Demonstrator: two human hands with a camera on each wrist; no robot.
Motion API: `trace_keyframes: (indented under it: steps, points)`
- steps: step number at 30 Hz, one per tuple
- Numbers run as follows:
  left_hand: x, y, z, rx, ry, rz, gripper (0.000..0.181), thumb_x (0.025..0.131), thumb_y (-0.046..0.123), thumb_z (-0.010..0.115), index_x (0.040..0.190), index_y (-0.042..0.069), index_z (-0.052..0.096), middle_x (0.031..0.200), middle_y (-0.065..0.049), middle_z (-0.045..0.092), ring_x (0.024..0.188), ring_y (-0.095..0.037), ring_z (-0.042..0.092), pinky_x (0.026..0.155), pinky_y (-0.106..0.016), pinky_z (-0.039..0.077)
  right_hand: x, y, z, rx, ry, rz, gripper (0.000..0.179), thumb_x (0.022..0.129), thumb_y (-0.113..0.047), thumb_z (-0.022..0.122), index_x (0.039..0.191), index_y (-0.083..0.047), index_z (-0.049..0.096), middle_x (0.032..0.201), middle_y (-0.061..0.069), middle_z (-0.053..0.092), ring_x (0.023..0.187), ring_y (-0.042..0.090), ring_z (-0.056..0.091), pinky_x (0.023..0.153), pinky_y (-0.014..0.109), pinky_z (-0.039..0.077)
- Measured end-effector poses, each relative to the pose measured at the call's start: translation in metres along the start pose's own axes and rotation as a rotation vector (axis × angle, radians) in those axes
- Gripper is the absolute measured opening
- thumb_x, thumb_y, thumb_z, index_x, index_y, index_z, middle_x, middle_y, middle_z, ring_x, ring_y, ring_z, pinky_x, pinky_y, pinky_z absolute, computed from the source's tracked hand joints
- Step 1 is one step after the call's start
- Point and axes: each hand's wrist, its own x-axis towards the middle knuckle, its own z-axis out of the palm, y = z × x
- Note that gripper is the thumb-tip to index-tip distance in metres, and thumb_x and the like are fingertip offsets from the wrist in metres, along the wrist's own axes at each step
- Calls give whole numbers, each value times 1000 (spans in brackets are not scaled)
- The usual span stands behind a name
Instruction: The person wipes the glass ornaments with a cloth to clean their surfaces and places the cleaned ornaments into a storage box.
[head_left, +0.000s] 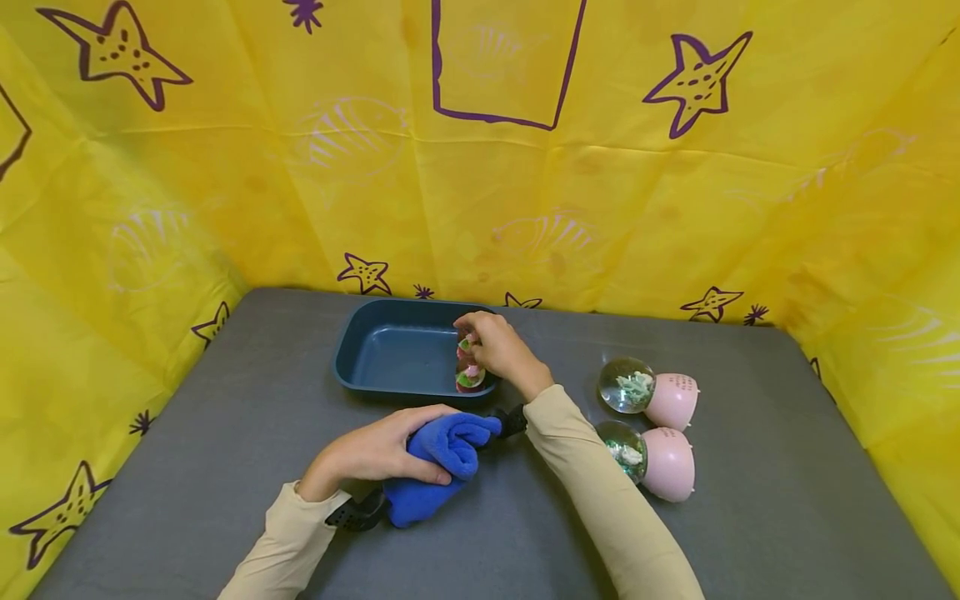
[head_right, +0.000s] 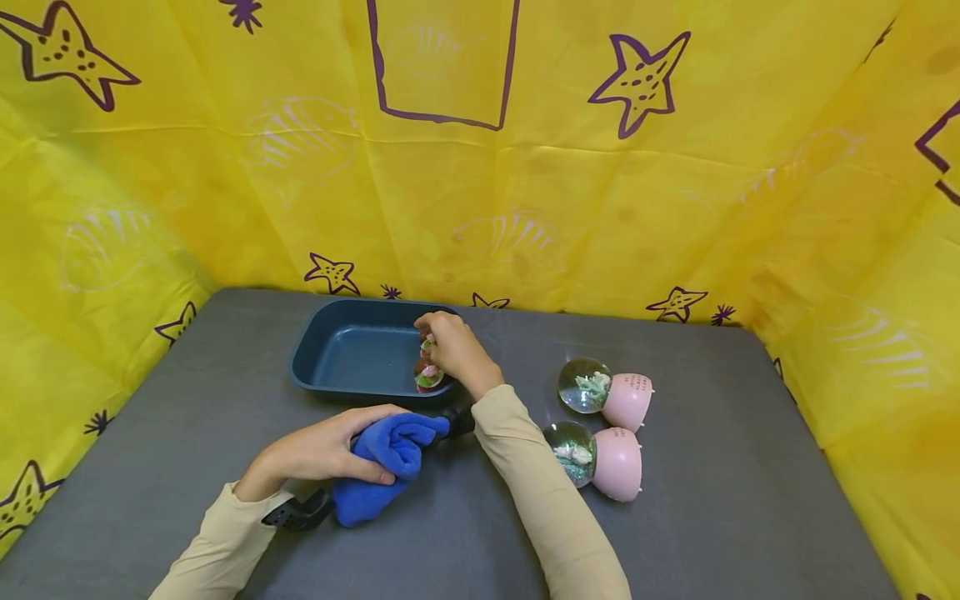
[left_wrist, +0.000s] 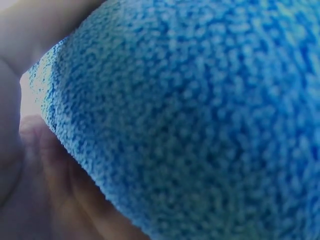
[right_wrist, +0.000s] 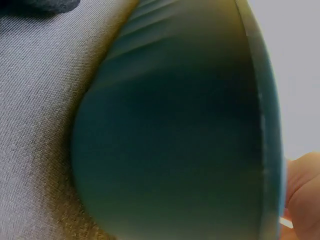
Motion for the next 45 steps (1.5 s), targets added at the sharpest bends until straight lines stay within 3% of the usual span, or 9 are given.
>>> trace_keyframes:
  steps: [10,17,22,26,35,45]
  points:
    - [0,2,0,10,19,-19,63,81,38,81,136,35,52,131,17,59,116,-9,57,102,-32,44,-16,-10,-18,90,25,-22,50,89,0,67,137,-8,57,139,13,58,121,30,58,93,41,51]
    - [0,2,1,18,44,-8,60,81,37,81,135,36,54,130,16,61,115,-8,58,103,-31,45,-40,-16,-32,118,29,-33,52,90,-13,72,139,-8,54,140,11,58,131,32,54,108,48,44]
    - [-2,1,0,39,61,12,57,85,38,78,136,30,54,131,10,62,115,-10,58,102,-31,45,-60,-19,-40,108,62,-55,51,90,-14,73,137,-5,56,138,11,59,131,32,53,109,50,42]
    - [-4,2,-1,40,69,-9,57,85,38,77,137,30,54,131,10,62,115,-11,58,102,-34,45,-80,-18,-47,105,91,-56,51,90,-17,74,137,-7,56,139,11,58,132,32,52,109,51,42]
    - [-3,3,-1,42,65,-24,59,85,38,77,138,30,54,132,11,62,114,-11,58,102,-34,45,-124,-4,-58,103,135,-53,51,87,-22,77,134,-11,59,136,7,62,131,29,54,108,53,43]
    - [-3,8,0,88,110,-6,56,86,38,76,137,33,54,129,12,64,112,-9,59,101,-33,47,-156,22,-70,118,114,-29,54,86,-18,78,135,-10,58,137,8,61,130,30,54,106,55,43]
